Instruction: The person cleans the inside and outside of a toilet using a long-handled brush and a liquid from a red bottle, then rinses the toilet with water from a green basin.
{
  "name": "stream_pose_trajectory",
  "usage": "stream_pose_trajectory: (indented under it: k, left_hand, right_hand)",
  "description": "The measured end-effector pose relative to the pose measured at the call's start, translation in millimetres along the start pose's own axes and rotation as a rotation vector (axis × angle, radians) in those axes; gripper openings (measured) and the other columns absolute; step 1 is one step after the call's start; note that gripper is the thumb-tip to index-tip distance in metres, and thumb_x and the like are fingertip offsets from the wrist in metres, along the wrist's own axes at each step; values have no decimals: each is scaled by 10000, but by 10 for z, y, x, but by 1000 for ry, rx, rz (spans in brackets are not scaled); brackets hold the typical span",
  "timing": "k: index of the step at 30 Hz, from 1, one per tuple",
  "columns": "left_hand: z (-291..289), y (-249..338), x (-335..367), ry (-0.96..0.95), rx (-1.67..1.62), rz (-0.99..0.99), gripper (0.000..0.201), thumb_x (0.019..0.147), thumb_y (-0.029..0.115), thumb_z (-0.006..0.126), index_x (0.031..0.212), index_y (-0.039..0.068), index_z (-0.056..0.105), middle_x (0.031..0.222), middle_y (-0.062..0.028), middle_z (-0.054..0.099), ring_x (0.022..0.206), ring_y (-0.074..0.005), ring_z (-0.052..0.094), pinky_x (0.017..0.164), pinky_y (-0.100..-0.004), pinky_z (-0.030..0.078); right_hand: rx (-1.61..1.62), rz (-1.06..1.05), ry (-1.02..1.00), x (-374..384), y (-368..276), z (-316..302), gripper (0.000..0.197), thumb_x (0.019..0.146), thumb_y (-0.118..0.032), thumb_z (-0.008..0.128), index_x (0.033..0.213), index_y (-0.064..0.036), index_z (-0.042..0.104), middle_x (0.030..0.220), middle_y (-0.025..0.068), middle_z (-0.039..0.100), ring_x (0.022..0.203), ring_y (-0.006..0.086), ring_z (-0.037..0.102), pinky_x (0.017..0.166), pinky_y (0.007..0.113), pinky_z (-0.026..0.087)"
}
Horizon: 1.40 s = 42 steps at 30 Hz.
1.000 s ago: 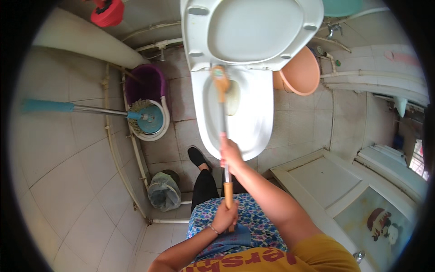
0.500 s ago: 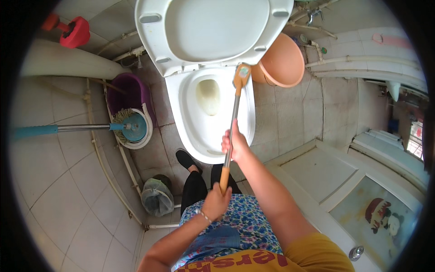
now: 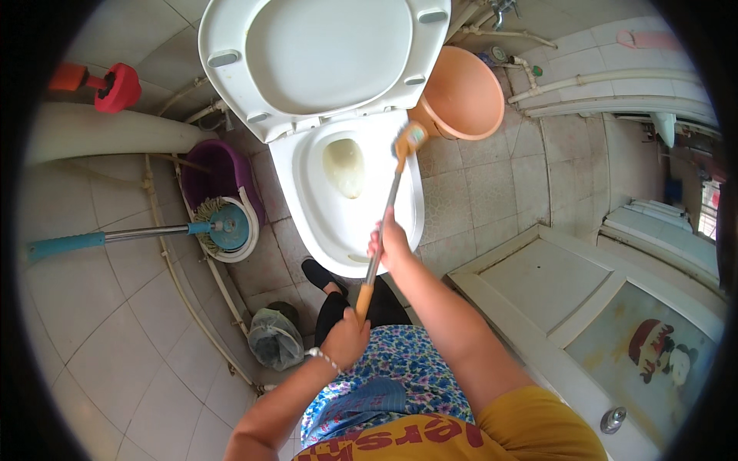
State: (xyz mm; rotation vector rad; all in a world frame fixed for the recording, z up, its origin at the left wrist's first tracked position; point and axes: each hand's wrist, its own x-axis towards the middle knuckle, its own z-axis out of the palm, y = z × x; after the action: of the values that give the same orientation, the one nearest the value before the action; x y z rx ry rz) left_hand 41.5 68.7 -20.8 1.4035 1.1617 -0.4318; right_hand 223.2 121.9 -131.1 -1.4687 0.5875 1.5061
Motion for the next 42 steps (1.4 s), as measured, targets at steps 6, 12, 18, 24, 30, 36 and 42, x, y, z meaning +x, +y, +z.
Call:
stream_pose_trajectory:
  k: [6, 12, 18, 24, 30, 36, 42]
  left_hand:
    - [181, -821, -754, -239, 134, -69, 331, 874, 250, 505, 955, -58, 416, 726, -290, 590, 679, -435, 595, 601, -498, 476]
    - [-174, -183, -79, 51, 89, 89, 284, 877, 225, 499, 925, -41, 410, 691, -292, 579, 652, -452, 577, 568, -502, 464]
    - [-156, -669, -632, -301, 179, -81, 287, 884, 237, 466, 947, -41, 431, 738, -290, 592, 698, -442, 592, 632, -511, 461]
    - [-204, -1282, -1465, -285, 191, -170, 347, 850, 273, 503, 993, -39, 457, 780, -277, 602, 761, -436, 594, 682, -478, 467]
    - [-220, -1231, -1866, -7, 178, -336, 351, 839, 285, 547, 926, -41, 446, 734, -231, 614, 659, -378, 619, 600, -464, 484]
    - [-325, -969, -1044, -348, -467, -367, 270, 878, 247, 546, 887, 12, 413, 542, -42, 509, 378, -130, 481, 363, -272, 376]
    - [139, -538, 364, -147, -868, -253, 254, 912, 266, 508, 768, 79, 414, 501, 2, 429, 347, -92, 399, 330, -246, 317]
  right_hand:
    - [-84, 219, 284, -632, 1172, -450, 462, 928, -546, 266, 828, -101, 346, 561, 52, 347, 395, 204, 384, 396, 393, 395]
    - [-141, -16, 131, 10, 161, 153, 371, 956, -439, 314, 840, -88, 350, 576, 58, 386, 411, 200, 388, 398, 375, 395]
    - [77, 194, 268, -458, 1116, -440, 487, 921, -557, 286, 869, -79, 367, 606, 66, 377, 430, 210, 394, 436, 402, 452]
    - [-93, 415, 314, -806, 2024, -305, 531, 905, -572, 305, 996, -53, 368, 732, 134, 463, 548, 301, 518, 511, 502, 519]
    - [-246, 409, -51, -847, 2030, 538, 440, 921, -502, 372, 1013, -73, 388, 705, 111, 479, 519, 262, 533, 476, 434, 513]
    - [-176, 374, 47, -266, 1675, -31, 406, 931, -472, 352, 1005, -74, 380, 701, 118, 469, 494, 245, 527, 432, 434, 513]
    - [-345, 12, 47, 521, 1108, 293, 327, 922, -328, 445, 1120, -80, 366, 814, 87, 473, 605, 190, 511, 515, 360, 531]
